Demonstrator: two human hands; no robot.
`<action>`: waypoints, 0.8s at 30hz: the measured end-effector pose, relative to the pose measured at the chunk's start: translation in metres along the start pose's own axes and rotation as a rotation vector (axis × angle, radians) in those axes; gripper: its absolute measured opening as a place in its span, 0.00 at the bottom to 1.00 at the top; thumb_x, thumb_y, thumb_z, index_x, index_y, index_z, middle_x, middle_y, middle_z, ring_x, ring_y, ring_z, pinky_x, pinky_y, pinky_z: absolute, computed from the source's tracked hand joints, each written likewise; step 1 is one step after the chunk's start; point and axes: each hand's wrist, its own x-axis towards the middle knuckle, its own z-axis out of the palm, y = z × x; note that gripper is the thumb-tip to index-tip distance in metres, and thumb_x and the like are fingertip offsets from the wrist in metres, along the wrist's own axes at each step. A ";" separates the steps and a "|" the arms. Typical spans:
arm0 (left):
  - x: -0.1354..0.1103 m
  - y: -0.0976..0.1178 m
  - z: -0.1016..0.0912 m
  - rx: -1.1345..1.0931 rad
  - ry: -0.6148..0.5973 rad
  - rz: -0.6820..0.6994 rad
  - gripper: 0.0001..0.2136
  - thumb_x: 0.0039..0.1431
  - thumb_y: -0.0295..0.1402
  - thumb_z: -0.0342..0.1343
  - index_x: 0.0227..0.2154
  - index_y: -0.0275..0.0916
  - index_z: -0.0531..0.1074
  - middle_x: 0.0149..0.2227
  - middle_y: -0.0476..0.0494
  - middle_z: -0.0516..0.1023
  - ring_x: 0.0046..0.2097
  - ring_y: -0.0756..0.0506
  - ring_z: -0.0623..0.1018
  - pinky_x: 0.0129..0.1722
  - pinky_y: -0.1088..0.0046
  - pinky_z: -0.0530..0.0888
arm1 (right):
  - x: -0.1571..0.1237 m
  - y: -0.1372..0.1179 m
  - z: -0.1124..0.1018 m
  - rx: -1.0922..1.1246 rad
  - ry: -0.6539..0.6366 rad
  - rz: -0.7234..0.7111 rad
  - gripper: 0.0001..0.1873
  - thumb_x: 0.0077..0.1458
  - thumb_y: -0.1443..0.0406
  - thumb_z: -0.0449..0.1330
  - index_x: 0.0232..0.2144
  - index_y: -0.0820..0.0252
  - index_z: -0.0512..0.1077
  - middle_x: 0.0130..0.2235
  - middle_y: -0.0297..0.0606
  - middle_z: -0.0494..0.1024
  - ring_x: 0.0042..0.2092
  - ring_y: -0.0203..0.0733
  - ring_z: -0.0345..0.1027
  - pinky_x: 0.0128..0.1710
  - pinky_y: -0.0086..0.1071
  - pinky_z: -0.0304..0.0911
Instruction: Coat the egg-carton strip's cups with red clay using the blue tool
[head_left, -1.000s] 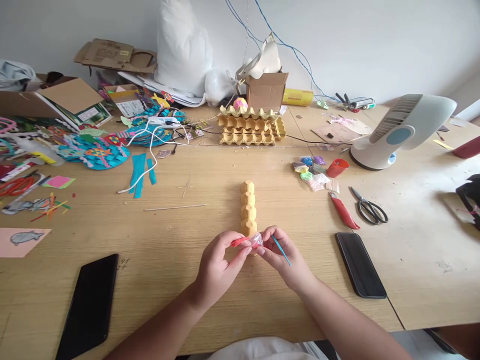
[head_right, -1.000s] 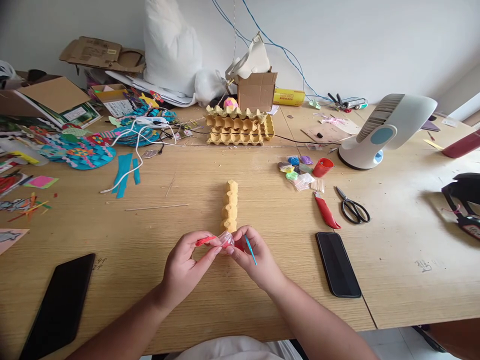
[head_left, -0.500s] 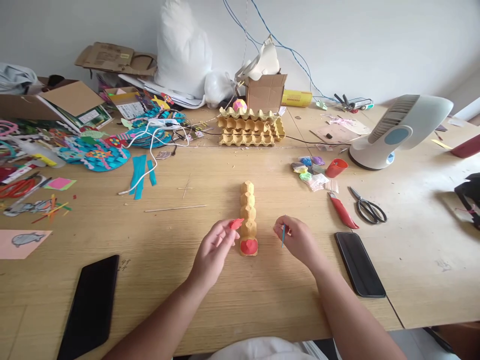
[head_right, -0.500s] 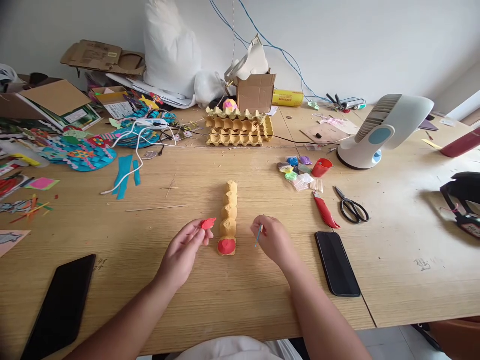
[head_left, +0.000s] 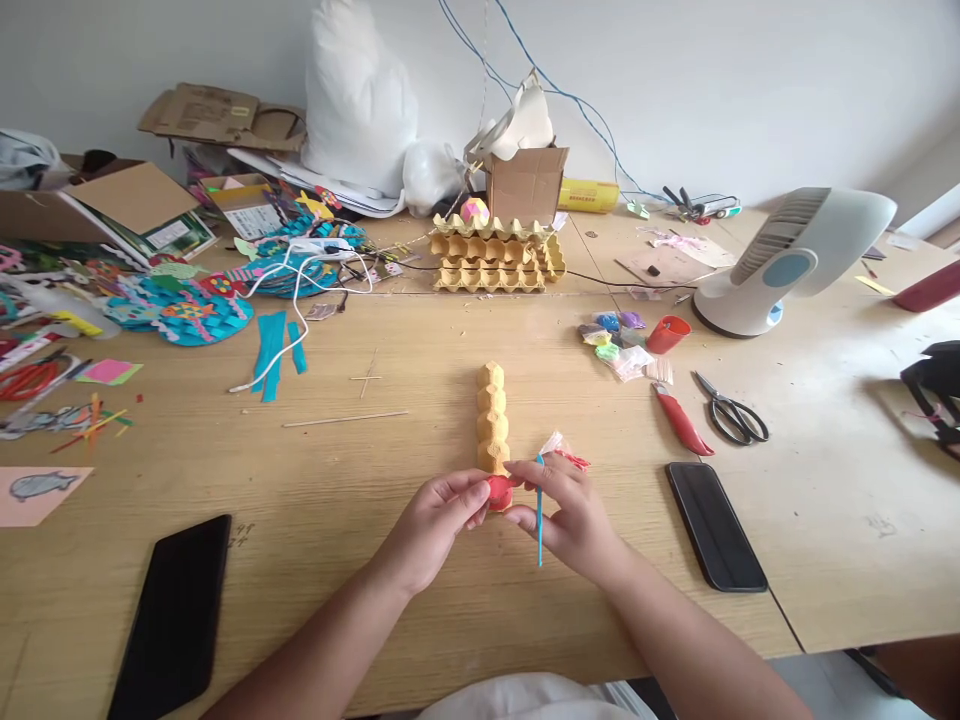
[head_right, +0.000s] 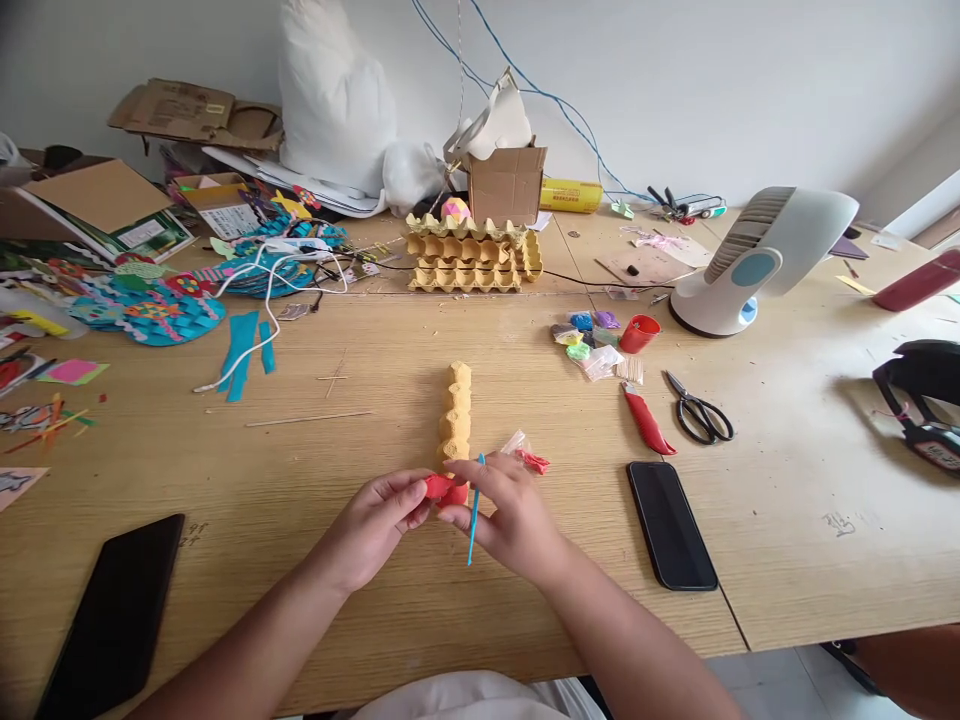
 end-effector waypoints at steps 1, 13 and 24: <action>-0.001 0.000 0.001 0.006 -0.012 -0.005 0.16 0.62 0.46 0.61 0.42 0.39 0.83 0.34 0.41 0.79 0.31 0.49 0.66 0.33 0.70 0.65 | -0.002 -0.001 0.003 -0.027 0.010 -0.025 0.22 0.61 0.58 0.66 0.56 0.50 0.72 0.37 0.41 0.81 0.36 0.46 0.72 0.38 0.39 0.66; -0.005 -0.006 0.010 0.073 -0.006 0.036 0.18 0.66 0.47 0.56 0.35 0.38 0.80 0.27 0.46 0.71 0.30 0.49 0.65 0.31 0.71 0.66 | -0.008 -0.003 0.018 -0.148 0.071 -0.158 0.21 0.66 0.67 0.58 0.60 0.51 0.72 0.28 0.37 0.79 0.28 0.43 0.66 0.29 0.37 0.61; -0.010 0.003 0.008 0.636 0.106 0.601 0.19 0.65 0.34 0.59 0.59 0.45 0.71 0.45 0.40 0.78 0.40 0.45 0.78 0.40 0.67 0.78 | -0.003 -0.012 0.013 0.501 0.039 0.380 0.12 0.65 0.56 0.62 0.37 0.56 0.81 0.26 0.35 0.76 0.27 0.38 0.67 0.28 0.32 0.63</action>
